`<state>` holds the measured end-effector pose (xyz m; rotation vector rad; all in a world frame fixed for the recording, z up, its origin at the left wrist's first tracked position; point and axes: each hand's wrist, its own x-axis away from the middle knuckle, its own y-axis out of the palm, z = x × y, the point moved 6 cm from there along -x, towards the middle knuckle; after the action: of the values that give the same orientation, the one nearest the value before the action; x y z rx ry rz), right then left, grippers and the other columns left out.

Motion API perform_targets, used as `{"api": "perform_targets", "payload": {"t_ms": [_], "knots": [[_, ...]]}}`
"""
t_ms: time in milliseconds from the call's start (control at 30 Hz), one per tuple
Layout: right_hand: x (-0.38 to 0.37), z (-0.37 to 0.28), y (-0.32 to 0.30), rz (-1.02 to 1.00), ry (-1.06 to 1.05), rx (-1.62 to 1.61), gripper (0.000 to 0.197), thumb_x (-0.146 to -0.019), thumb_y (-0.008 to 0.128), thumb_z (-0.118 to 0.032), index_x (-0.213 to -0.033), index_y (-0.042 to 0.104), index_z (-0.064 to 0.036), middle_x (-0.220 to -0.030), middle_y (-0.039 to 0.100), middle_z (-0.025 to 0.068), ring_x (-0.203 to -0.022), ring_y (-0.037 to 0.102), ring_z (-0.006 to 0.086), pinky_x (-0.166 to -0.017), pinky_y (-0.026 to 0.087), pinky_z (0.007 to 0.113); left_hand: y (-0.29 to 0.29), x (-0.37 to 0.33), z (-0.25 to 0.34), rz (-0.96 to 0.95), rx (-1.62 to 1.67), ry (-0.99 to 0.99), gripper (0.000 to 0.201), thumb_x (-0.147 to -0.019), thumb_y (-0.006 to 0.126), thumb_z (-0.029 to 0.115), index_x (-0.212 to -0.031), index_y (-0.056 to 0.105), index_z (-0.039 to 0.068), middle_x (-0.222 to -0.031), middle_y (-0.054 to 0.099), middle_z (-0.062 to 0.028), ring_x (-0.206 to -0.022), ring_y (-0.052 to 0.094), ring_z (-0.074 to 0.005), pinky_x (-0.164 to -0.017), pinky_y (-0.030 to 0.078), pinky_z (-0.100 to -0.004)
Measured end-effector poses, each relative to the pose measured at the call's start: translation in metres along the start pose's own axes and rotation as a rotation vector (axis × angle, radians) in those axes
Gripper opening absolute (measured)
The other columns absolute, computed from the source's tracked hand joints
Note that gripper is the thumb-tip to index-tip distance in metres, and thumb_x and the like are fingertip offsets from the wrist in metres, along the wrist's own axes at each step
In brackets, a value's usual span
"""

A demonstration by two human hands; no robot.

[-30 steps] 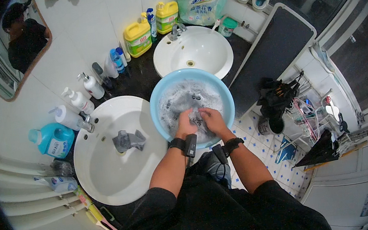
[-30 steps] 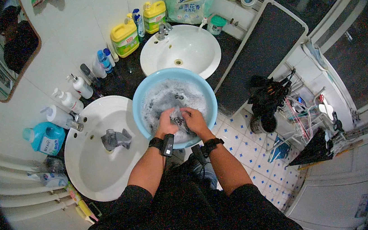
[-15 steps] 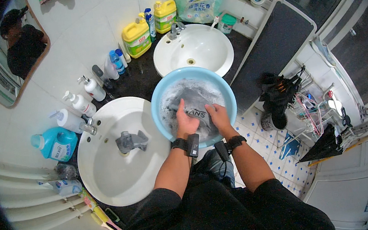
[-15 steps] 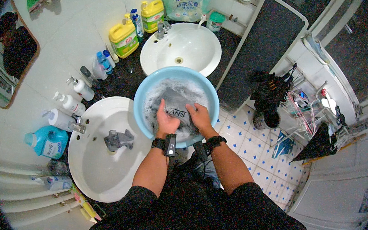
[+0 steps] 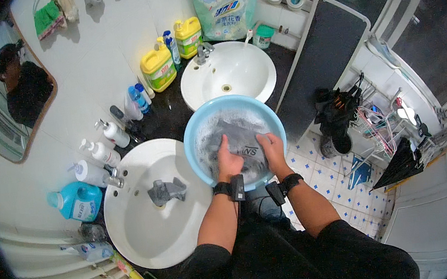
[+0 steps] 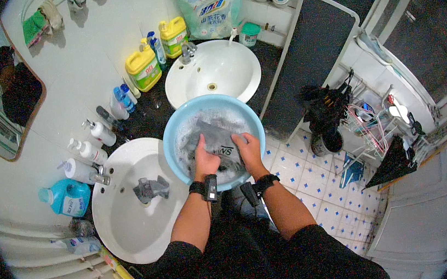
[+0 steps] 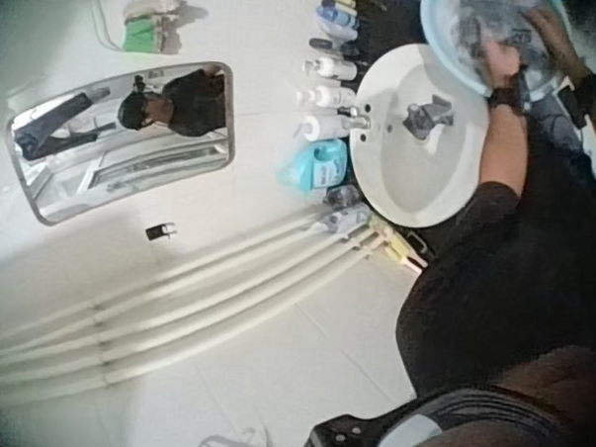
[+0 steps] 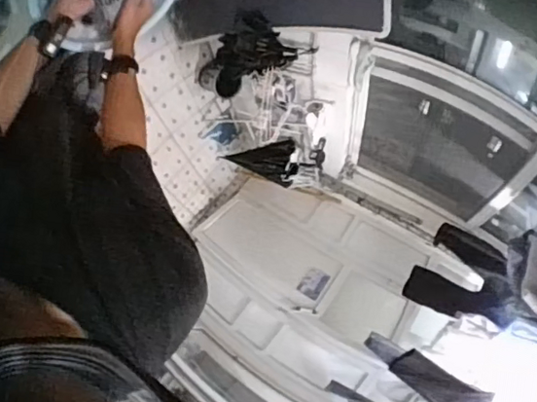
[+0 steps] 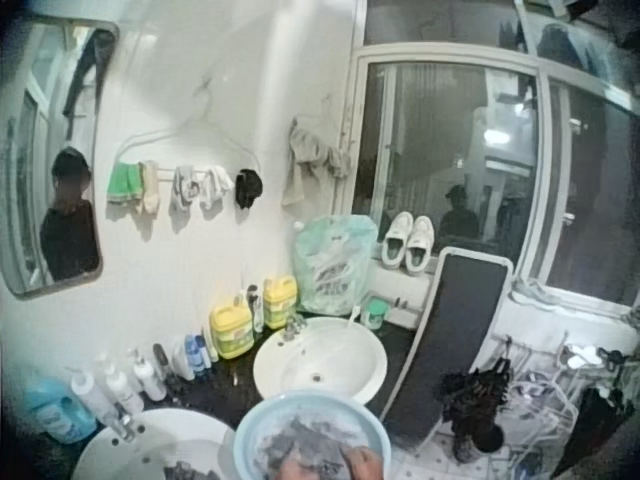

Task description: The person washes a grey garment by hand in a basin of soapy water, rubbing the fabric together and rinsing it.

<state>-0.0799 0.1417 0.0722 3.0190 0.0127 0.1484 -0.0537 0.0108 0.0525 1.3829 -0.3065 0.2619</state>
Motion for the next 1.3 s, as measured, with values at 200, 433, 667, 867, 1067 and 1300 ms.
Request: {"api": "perform_targets", "payload": {"t_ms": [200,433,667,867,1067,1300], "knots": [[0.016,-0.027,0.027,-0.023,-0.358,0.634,0.037,-0.08,0.063,-0.021,-0.112,0.052,-0.0042,-0.086,0.063,0.0182,-0.078,0.062,0.029,-0.071,0.047,0.036,-0.027,-0.017,0.001,-0.023,-0.11,0.031,0.042,-0.086,0.059,0.03,-0.119,0.049,0.006,-0.115,0.054,-0.0052,-0.106,0.048,-0.0192,-0.089,0.038,-0.0351],[-0.018,-0.049,0.052,-0.058,-0.273,0.993,0.038,-0.085,0.05,-0.026,-0.12,0.045,-0.0107,-0.082,0.062,0.0226,-0.075,0.059,0.0415,-0.068,0.046,0.049,-0.002,-0.004,-0.015,0.002,-0.295,-0.081,0.041,-0.09,0.052,0.034,-0.123,0.048,0.008,-0.119,0.05,-0.0025,-0.11,0.045,-0.019,-0.091,0.039,-0.0359],[-0.004,-0.056,0.076,-0.392,-0.48,1.159,0.05,-0.085,0.048,-0.018,-0.131,0.031,-0.0082,-0.077,0.061,0.0254,-0.071,0.06,0.0403,-0.064,0.045,0.051,-0.014,-0.009,-0.019,-0.01,-0.12,-0.19,0.047,-0.091,0.051,0.032,-0.13,0.038,0.01,-0.127,0.044,-0.0053,-0.116,0.041,-0.0208,-0.097,0.035,-0.0375],[0.019,-0.053,0.096,-0.545,-0.669,1.337,0.059,-0.081,0.051,-0.013,-0.134,0.027,-0.0037,-0.077,0.062,0.019,-0.069,0.061,0.0359,-0.06,0.046,0.048,-0.007,-0.003,-0.016,-0.178,-0.104,-0.132,0.042,-0.091,0.05,0.036,-0.123,0.046,0.009,-0.12,0.05,-0.0037,-0.109,0.046,-0.0186,-0.094,0.037,-0.034],[-0.02,-0.052,0.052,-0.095,-0.202,1.11,0.051,-0.078,0.053,-0.014,-0.127,0.04,-0.0157,-0.081,0.061,0.0246,-0.07,0.058,0.0425,-0.065,0.045,0.052,-0.006,0.001,-0.025,-0.01,-0.14,-0.227,0.041,-0.093,0.045,0.035,-0.124,0.045,0.008,-0.126,0.047,-0.0049,-0.112,0.045,-0.0216,-0.098,0.033,-0.0326],[-0.035,-0.054,0.047,-0.106,-0.179,1.127,0.048,-0.082,0.051,-0.016,-0.127,0.039,-0.0062,-0.077,0.061,0.0228,-0.068,0.058,0.0419,-0.066,0.046,0.05,-0.03,-0.012,-0.025,0.043,-0.21,-0.119,0.048,-0.091,0.049,0.035,-0.128,0.039,0.006,-0.123,0.047,-0.0066,-0.111,0.045,-0.0185,-0.097,0.035,-0.0351]]}}
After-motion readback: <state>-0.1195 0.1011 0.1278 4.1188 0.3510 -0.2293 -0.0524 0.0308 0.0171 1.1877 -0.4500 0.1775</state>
